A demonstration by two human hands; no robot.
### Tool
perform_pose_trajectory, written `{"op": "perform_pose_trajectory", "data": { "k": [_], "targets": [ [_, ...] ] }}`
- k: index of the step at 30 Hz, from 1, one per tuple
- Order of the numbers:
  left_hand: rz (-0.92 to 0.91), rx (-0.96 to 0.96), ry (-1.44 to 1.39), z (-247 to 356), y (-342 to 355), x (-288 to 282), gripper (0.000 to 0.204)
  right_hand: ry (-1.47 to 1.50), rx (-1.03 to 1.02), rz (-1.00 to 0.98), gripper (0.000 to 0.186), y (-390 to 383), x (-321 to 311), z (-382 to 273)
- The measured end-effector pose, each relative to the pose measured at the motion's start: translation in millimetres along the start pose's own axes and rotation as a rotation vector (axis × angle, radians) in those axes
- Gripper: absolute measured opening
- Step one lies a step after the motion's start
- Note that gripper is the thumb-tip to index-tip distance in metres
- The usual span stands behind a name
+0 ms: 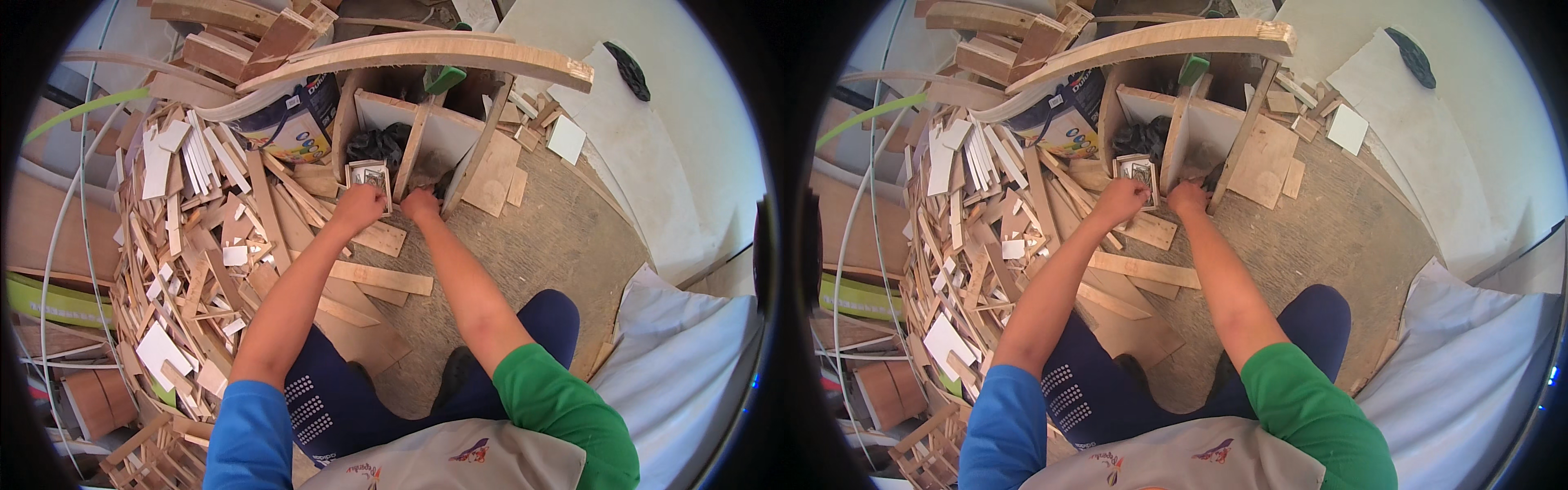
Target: The person sorts through a large pile of wood scraps on the floor, selects several small wooden strips, gathers nails from a wooden organizer bin, and handles a hammer, saw, and measuring tape before lifting a completed wooden slatted frame.
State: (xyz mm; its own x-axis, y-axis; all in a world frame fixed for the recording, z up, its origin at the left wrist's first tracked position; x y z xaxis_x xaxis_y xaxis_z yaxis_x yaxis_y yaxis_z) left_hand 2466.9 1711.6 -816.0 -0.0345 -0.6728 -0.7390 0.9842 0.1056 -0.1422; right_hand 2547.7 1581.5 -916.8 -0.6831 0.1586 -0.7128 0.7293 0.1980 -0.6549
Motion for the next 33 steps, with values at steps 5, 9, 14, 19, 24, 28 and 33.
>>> {"op": "perform_pose_trajectory", "data": {
  "k": [5, 9, 14, 19, 24, 28, 33],
  "targets": [
    [-0.123, -0.005, 0.066, -11, -8, 4, 0.028, -0.281, -0.086, 0.125, 0.047, 6, -4, 2],
    [-0.163, 0.038, 0.005, -8, -11, 3, 0.028, -0.405, -0.177, 0.135, 0.033, 34, -5, 11],
    [-0.186, 0.018, -0.095, 8, -15, -3, 0.029, -0.531, -0.217, 0.187, 0.030, 32, 4, 9],
    [-0.208, 0.032, -0.137, 12, -15, -3, 0.031, -0.455, -0.186, 0.139, 0.027, 34, -4, 11],
    [-0.189, 0.007, -0.088, 4, -20, -2, 0.031, -0.397, -0.298, 0.164, 0.024, 12, -14, 3],
    [-0.139, -0.051, -0.059, -1, -13, 0, 0.031, -0.227, -0.434, 0.268, 0.020, -3, -35, -3],
    [-0.013, -0.068, -0.172, 12, -1, 1, 0.036, -0.069, -0.678, 0.447, 0.019, -36, -61, -5]
  ]
}}
Point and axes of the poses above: each hand's wrist, its own y-axis towards the middle knuckle, its own x-axis out of the palm, z = x × y, the point moved 5 cm from there along y, towards the middle knuckle, and after that the axes turned 3 degrees about x, right-handed, at the moved point
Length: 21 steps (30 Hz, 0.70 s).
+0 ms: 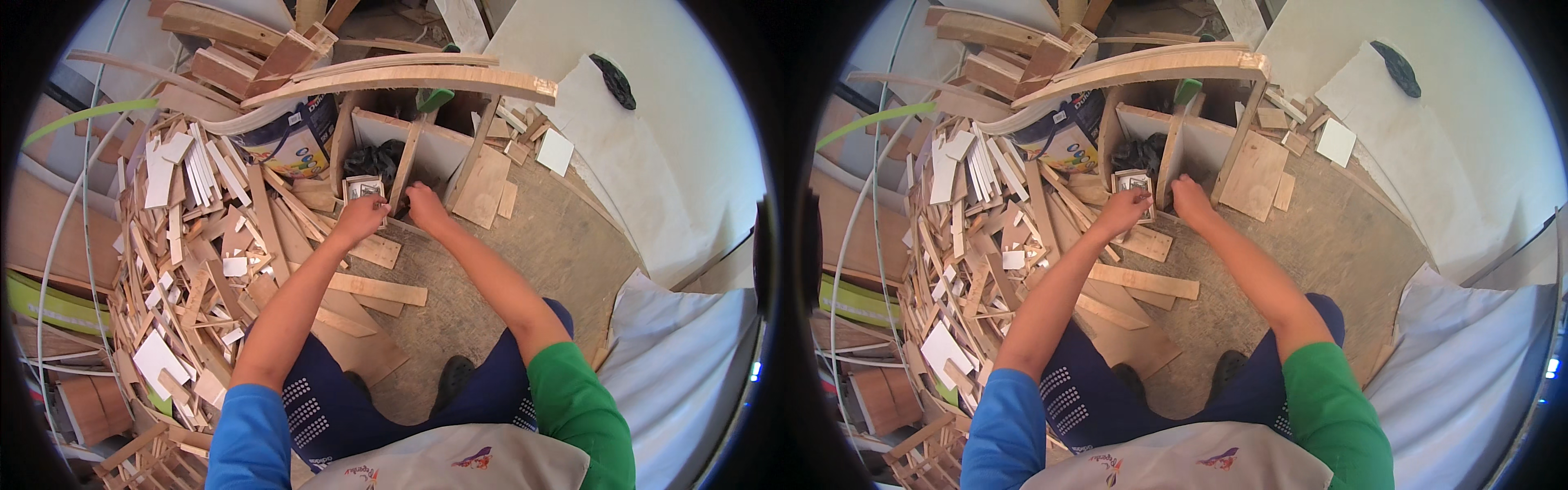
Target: The person sorts through a large pile of wood scraps on the floor, selects several small wooden strips, gathers nails from a wooden organizer bin, and handles a hammer, saw, and measuring tape before lifting a completed wooden slatted frame.
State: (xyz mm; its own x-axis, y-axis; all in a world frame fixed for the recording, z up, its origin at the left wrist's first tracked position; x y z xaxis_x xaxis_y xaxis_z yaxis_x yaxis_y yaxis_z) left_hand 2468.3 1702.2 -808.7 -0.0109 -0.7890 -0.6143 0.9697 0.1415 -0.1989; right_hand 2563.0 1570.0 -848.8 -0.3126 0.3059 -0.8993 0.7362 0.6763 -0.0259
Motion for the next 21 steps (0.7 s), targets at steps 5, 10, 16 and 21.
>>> {"op": "perform_pose_trajectory", "data": {
  "k": [5, 10, 16, 21],
  "targets": [
    [0.074, -0.097, -0.278, 0, 13, 10, 0.046, 0.269, -0.163, 0.163, 0.023, -27, -62, -32],
    [0.160, -0.137, -0.232, 7, 12, 12, 0.053, 0.531, -0.226, 0.185, 0.032, -53, -87, -46],
    [-0.166, -0.411, -0.900, 22, -1, 28, 0.056, 0.412, -0.340, 0.293, 0.040, -64, -97, -56],
    [-0.261, -0.355, -1.074, 40, -5, 31, 0.054, 0.324, -0.429, 0.367, 0.047, -70, -95, -64]
  ]
}}
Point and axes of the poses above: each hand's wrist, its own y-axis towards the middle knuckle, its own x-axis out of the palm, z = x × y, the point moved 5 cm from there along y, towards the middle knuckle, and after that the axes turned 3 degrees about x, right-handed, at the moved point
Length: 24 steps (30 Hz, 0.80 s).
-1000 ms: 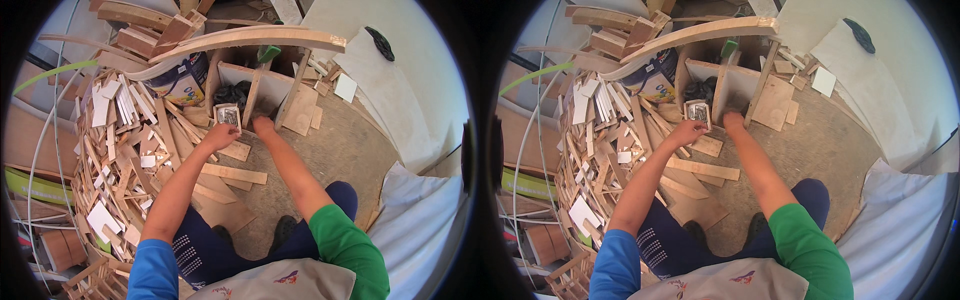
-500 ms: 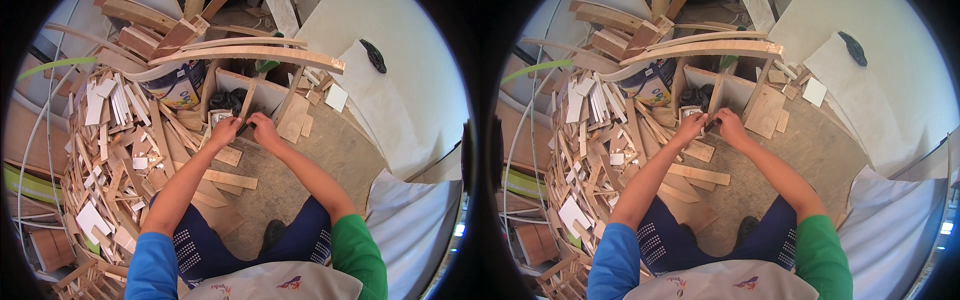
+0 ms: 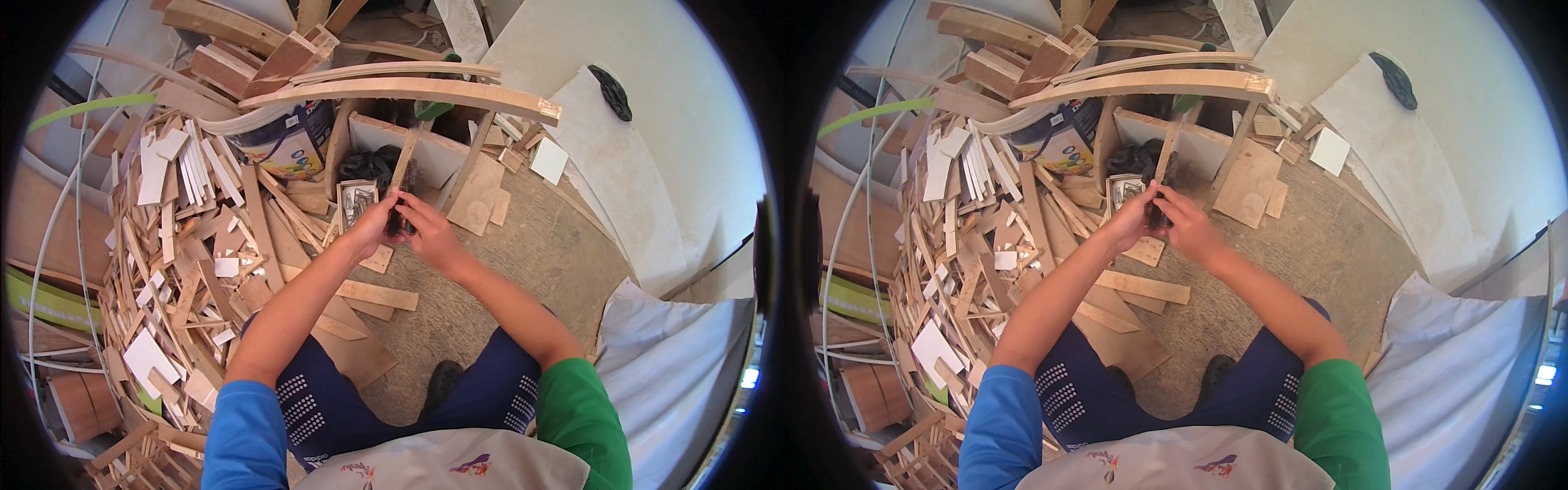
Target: The person sorts through a large pile of wood scraps on the floor, selects several small wooden strips, gathers nails from a wooden organizer bin, and handles a hammer, saw, and measuring tape before lifting a completed wooden slatted frame.
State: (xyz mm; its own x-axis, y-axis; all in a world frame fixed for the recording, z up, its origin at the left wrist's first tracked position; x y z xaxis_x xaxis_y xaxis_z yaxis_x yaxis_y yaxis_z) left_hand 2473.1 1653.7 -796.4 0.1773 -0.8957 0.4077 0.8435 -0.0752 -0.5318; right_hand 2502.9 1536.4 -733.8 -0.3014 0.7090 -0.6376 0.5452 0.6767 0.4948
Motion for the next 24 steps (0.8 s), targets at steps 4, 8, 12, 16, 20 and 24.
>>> {"op": "perform_pose_trajectory", "data": {
  "k": [4, 8, 12, 16, 20, 24],
  "targets": [
    [0.068, 0.077, -0.147, 0, 4, -2, 0.047, -0.067, -0.010, -0.041, 0.047, 0, 1, -18],
    [0.104, 0.094, -0.150, 6, 5, 4, 0.029, 0.044, 0.054, -0.112, 0.042, -3, -4, -13],
    [0.184, 0.157, -0.052, 12, 3, 4, 0.023, 0.097, 0.017, 0.069, 0.024, 11, -29, -7],
    [0.144, 0.165, 0.051, 21, -1, 20, 0.028, 0.295, 0.408, 0.393, 0.012, 28, -62, 52],
    [0.230, 0.263, 0.055, 28, -6, 30, 0.031, 0.466, 0.505, 0.579, 0.034, 60, -89, 89],
    [0.255, 0.391, 0.086, 29, -3, 21, 0.030, 0.719, 0.662, 0.594, 0.041, 96, -93, 103]
  ]
}}
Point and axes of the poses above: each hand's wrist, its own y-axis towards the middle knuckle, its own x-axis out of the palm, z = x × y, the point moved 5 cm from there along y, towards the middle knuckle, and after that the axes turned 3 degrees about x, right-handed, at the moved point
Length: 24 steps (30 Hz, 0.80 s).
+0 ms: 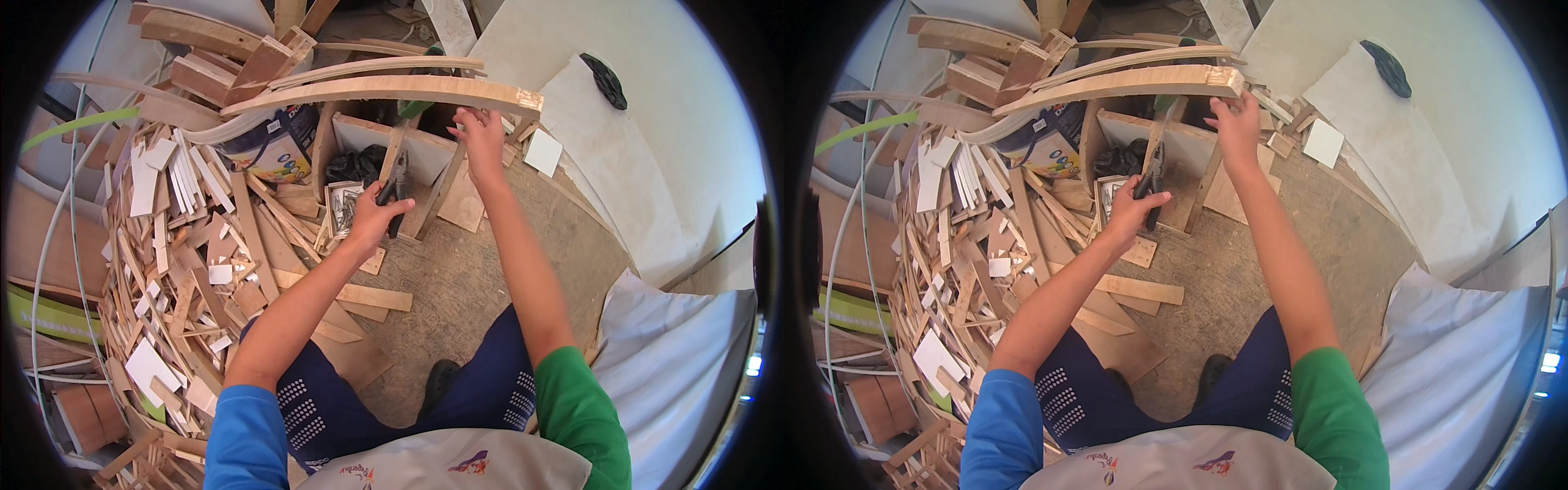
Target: The person sorts through a large pile of wood scraps on the floor, selects several small wooden strips, gathers nails from a wooden organizer bin, and handles a hammer, saw, and measuring tape before lifting a completed wooden slatted frame.
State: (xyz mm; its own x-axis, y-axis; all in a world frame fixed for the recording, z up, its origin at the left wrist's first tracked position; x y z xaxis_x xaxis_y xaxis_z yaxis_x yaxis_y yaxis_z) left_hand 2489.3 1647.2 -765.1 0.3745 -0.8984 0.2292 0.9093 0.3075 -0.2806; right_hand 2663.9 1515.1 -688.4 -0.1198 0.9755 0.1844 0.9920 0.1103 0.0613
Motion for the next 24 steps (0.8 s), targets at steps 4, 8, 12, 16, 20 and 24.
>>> {"op": "perform_pose_trajectory", "data": {
  "k": [4, 8, 12, 16, 20, 24],
  "targets": [
    [0.046, 0.105, 0.001, 8, 2, -6, 0.029, -0.041, 0.130, -0.120, 0.036, 27, 11, 0],
    [0.043, 0.160, -0.007, 10, 4, -7, 0.026, -0.164, 0.151, -0.107, 0.030, 46, 10, 6],
    [0.030, 0.151, -0.038, 11, 0, -10, 0.026, -0.218, 0.130, -0.129, 0.027, 48, 15, 4],
    [0.036, 0.128, -0.099, 9, 1, -13, 0.025, -0.050, 0.068, -0.111, 0.022, 40, 18, -10],
    [0.036, 0.030, -0.172, 18, -6, -10, 0.021, 0.017, 0.026, -0.102, 0.022, 6, 8, -29],
    [-0.061, 0.098, -0.085, 9, -1, -16, 0.018, 0.117, -0.029, -0.094, 0.023, -37, -15, -54]
  ]
}}
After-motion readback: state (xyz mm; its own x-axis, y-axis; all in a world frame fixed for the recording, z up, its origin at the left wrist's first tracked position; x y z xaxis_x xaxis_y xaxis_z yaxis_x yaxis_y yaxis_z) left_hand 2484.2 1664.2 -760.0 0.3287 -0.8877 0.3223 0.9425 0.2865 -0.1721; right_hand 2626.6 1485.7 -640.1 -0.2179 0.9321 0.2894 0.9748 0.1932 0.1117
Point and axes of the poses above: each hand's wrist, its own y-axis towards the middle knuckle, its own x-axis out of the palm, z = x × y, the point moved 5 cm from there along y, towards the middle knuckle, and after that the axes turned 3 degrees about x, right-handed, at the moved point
